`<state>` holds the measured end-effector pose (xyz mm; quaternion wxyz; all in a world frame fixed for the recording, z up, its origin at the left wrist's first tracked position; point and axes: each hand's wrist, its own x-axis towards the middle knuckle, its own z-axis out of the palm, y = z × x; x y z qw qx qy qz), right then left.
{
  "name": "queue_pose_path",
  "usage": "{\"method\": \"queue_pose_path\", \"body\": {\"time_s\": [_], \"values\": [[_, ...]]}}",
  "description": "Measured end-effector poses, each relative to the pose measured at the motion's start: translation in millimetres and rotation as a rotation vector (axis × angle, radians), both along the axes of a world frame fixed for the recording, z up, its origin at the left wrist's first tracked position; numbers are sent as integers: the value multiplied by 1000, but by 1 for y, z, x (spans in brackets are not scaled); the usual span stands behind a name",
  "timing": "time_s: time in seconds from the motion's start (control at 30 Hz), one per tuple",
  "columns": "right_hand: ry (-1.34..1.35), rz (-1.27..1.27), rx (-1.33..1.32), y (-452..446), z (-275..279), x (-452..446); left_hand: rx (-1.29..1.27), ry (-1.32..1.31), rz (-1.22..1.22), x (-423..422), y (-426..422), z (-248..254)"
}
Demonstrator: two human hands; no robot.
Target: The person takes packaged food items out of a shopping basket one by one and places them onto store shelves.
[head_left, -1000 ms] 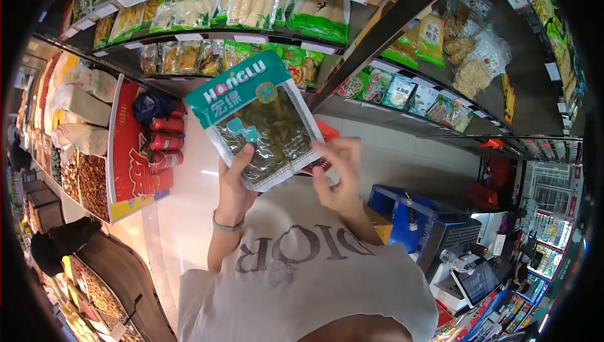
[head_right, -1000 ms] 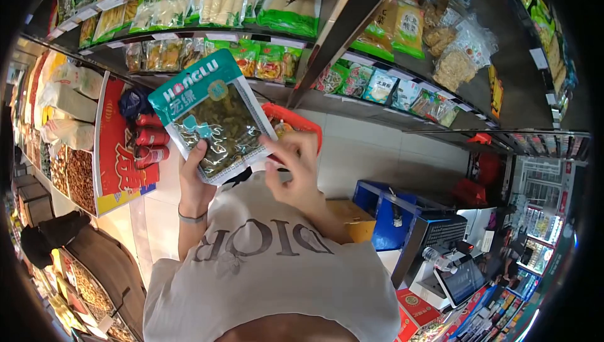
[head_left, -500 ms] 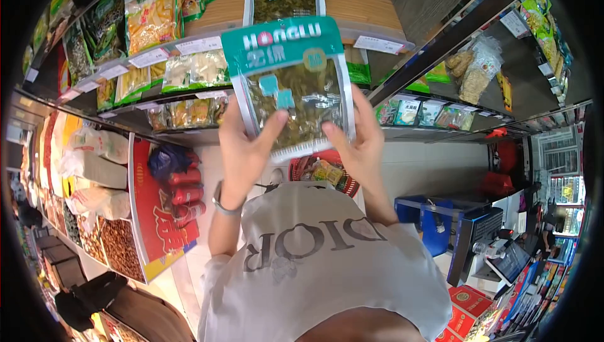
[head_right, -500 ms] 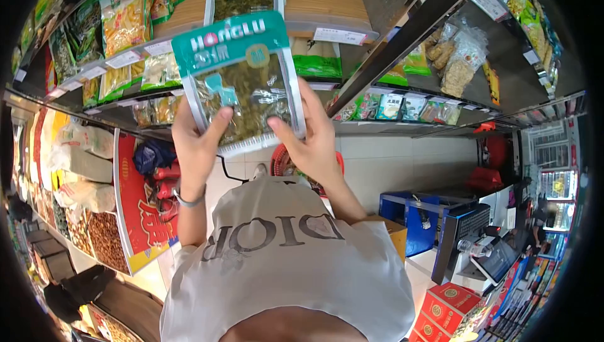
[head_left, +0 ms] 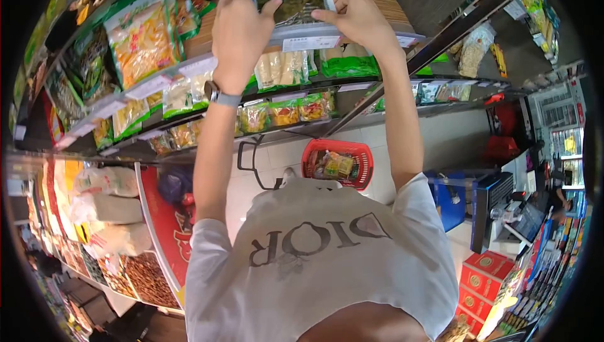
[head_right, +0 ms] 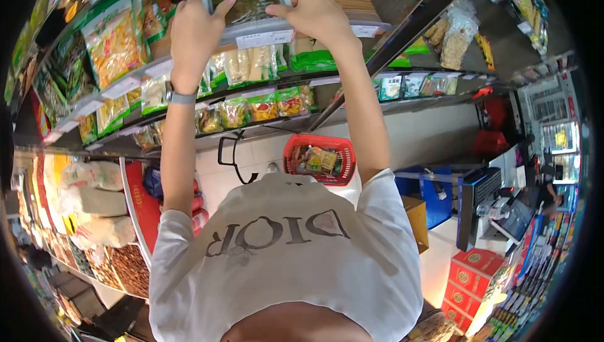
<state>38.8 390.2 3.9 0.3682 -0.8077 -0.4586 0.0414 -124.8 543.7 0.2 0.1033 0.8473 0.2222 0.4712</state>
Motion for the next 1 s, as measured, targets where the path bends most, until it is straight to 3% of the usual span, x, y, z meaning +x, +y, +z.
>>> {"method": "queue_pose_path", "body": {"time_s": [0.1,0.13,0.23,0.4,0.47,0.5,0.53,0.6,0.73,0.87,0.93,1.0], "values": [[-53,-11,32,-11,-10,5,-4,93,-78,4,14,-4],[-20,27,24,-13,-9,5,-147,159,-154,3,16,4],[6,105,-15,-14,5,3,-234,136,-250,3,16,4],[32,79,-66,-19,15,-6,-411,254,-238,-5,7,17],[88,-64,1,-43,44,-36,21,28,28,-3,-6,7],[-55,-152,268,-47,21,-39,91,-153,-3,-8,-13,6],[-53,-162,265,-59,6,-44,157,-340,-31,-16,-22,6],[-120,-289,790,-94,-16,-67,136,-583,-118,-44,-48,-18],[370,-440,713,-194,-92,-119,109,-362,-362,-113,-112,-81],[467,-615,456,-311,-194,-144,-526,59,-402,-137,-205,-162],[591,-743,342,-378,-222,-160,-990,113,-467,-153,-256,-231],[732,-836,211,-415,-242,-178,-1162,142,-403,-146,-293,-250]]}}
